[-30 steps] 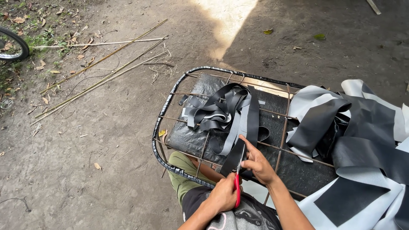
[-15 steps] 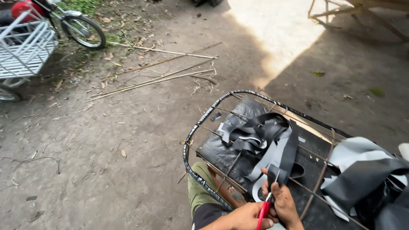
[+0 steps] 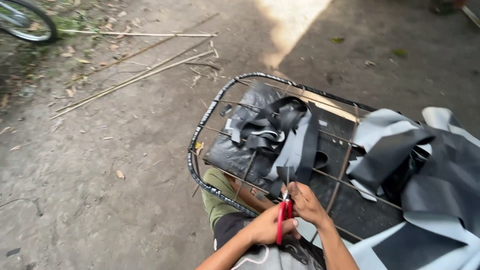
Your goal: Cutting strips of black and white upholstery material using scissors on a metal frame.
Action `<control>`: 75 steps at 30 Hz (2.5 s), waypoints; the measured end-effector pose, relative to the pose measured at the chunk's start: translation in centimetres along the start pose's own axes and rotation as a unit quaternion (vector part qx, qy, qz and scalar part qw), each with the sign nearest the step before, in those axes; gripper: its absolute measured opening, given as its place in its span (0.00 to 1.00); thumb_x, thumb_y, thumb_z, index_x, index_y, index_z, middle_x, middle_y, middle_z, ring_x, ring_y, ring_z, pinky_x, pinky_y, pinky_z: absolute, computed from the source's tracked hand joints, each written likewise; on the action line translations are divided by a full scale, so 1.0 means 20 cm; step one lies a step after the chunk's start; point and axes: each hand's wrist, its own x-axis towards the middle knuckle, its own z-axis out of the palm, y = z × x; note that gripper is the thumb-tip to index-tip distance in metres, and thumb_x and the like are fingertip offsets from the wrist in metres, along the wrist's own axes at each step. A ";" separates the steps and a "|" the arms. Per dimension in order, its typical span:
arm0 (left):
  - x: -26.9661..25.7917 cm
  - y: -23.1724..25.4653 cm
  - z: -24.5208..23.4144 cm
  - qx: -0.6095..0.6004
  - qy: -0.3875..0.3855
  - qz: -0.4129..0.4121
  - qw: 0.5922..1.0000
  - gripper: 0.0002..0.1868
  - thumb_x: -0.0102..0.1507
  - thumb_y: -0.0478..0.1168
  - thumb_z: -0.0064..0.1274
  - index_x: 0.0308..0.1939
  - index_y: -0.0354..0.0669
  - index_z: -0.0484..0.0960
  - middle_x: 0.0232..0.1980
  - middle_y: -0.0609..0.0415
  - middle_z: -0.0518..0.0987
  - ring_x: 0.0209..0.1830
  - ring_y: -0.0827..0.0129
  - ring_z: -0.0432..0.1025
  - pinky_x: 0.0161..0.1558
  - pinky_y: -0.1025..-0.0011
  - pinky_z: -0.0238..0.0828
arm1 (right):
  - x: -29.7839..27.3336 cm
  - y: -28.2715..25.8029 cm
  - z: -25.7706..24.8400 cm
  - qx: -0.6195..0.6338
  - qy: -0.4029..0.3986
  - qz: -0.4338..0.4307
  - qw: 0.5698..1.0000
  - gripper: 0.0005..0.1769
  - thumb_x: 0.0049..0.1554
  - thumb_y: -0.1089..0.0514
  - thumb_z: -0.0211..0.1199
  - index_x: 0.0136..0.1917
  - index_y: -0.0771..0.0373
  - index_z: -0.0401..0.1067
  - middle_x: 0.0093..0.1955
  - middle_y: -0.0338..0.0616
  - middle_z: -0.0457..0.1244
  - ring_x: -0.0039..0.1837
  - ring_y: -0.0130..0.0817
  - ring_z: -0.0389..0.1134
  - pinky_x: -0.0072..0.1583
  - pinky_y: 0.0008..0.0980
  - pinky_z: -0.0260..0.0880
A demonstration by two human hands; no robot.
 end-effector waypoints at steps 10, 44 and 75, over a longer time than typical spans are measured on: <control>-0.01 0.06 0.00 0.034 0.024 -0.060 0.997 0.08 0.74 0.42 0.47 0.51 0.43 0.71 0.35 0.51 0.84 0.36 0.68 0.82 0.43 0.70 0.79 | -0.03 0.03 0.03 0.007 0.007 -0.057 0.998 0.37 0.64 0.27 0.38 0.36 0.58 0.68 0.28 0.34 0.54 0.31 0.25 0.55 0.37 0.29 0.59; 0.23 0.22 0.01 0.242 0.216 -0.021 0.946 0.15 0.53 0.35 0.56 0.44 0.46 0.81 0.25 0.49 0.79 0.27 0.56 0.76 0.35 0.61 0.73 | -0.11 -0.28 -0.31 0.248 0.265 -0.163 0.917 0.29 0.72 0.44 0.41 0.71 0.66 0.70 0.55 0.54 0.69 0.47 0.37 0.68 0.51 0.32 0.70; 0.24 0.39 0.17 0.097 0.160 -0.095 0.978 0.13 0.64 0.35 0.58 0.48 0.46 0.70 0.34 0.56 0.78 0.26 0.67 0.80 0.31 0.70 0.77 | -0.22 -0.31 -0.37 0.267 0.247 -0.058 0.930 0.45 0.60 0.34 0.45 0.79 0.65 0.59 0.71 0.52 0.60 0.65 0.44 0.67 0.64 0.42 0.68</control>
